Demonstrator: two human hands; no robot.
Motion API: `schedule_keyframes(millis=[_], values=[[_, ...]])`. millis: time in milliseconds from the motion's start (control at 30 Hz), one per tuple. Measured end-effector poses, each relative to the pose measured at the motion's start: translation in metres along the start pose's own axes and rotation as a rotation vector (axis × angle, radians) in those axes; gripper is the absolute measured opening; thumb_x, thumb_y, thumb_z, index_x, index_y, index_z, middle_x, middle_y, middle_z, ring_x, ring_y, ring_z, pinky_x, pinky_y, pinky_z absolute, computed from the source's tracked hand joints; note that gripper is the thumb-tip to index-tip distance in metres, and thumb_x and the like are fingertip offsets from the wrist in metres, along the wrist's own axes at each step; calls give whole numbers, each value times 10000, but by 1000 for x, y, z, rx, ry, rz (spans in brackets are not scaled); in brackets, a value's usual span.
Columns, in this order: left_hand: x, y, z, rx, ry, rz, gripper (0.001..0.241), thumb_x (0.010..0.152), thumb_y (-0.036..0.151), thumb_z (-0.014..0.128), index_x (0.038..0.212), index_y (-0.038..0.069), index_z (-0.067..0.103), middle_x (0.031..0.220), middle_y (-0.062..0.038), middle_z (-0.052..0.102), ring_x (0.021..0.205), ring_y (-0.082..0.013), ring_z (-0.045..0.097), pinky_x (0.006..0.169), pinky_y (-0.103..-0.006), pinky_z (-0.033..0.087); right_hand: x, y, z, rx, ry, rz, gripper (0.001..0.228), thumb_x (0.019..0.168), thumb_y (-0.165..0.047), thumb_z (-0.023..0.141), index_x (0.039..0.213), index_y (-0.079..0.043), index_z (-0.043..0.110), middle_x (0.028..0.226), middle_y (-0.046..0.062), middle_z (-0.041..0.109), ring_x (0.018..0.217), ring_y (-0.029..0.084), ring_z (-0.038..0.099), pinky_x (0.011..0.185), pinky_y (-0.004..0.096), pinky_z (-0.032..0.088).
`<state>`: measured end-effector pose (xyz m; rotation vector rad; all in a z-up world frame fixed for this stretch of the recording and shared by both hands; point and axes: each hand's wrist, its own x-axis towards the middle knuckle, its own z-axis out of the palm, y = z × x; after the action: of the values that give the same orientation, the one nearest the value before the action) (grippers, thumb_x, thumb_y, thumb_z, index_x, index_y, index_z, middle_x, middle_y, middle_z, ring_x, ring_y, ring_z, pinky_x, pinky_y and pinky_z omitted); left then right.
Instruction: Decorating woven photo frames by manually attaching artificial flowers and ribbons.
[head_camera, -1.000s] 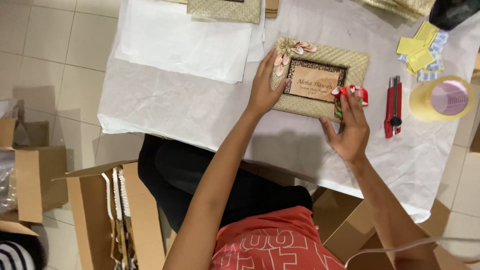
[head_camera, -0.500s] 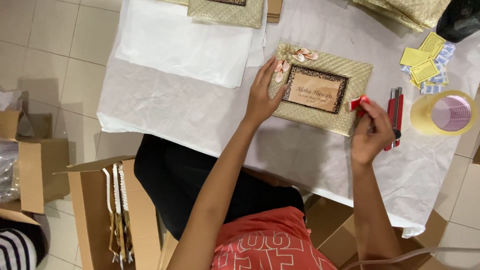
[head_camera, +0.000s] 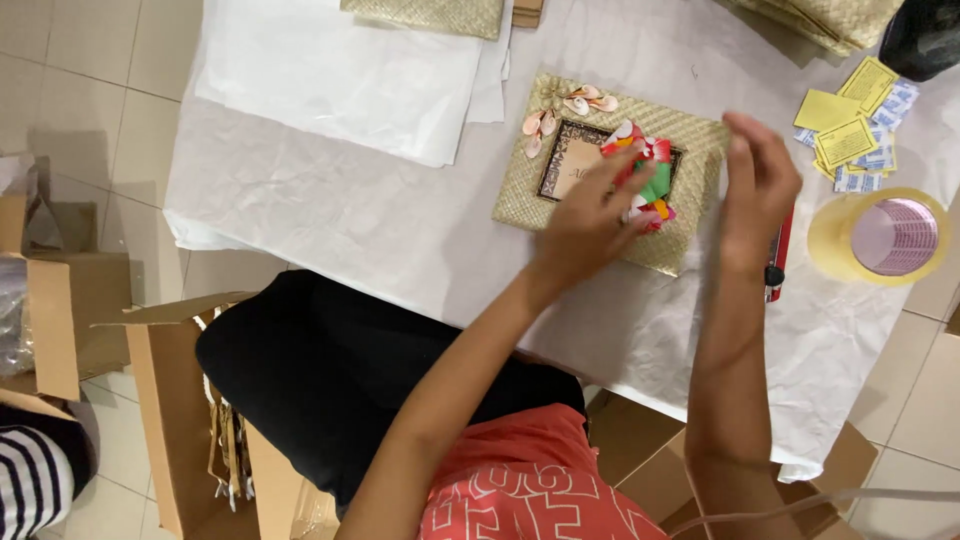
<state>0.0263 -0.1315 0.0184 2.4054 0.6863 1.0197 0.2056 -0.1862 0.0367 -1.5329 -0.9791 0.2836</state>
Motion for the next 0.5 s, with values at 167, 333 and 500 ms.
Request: schedule_keyframes(millis=[167,333,500], values=[[-10,7,33,191,-8,-10,330,1022,322,660,1262,97,678,1370,-107,657,1322,-310,628,1052,-432,574,42,42,13,15,-140,-49,249,1052,-10,573,1253,15,719,1237,127,684,1156,240,639,941,318,525],[-15,-1,33,64,88,92,117,983,-10,680,1029,82,737,1115,-80,734,1025,-295,724,923,-399,598,51,43,28,-109,-150,-40,217,1060,29,587,1161,15,779,1040,139,727,940,204,730,772,282,539],[-9,16,17,48,52,141,75,990,0,693,973,70,711,1060,-91,710,900,-277,686,735,-353,582,49,65,30,-234,-144,-132,196,1062,2,650,1147,0,827,934,102,660,840,192,593,703,305,466]])
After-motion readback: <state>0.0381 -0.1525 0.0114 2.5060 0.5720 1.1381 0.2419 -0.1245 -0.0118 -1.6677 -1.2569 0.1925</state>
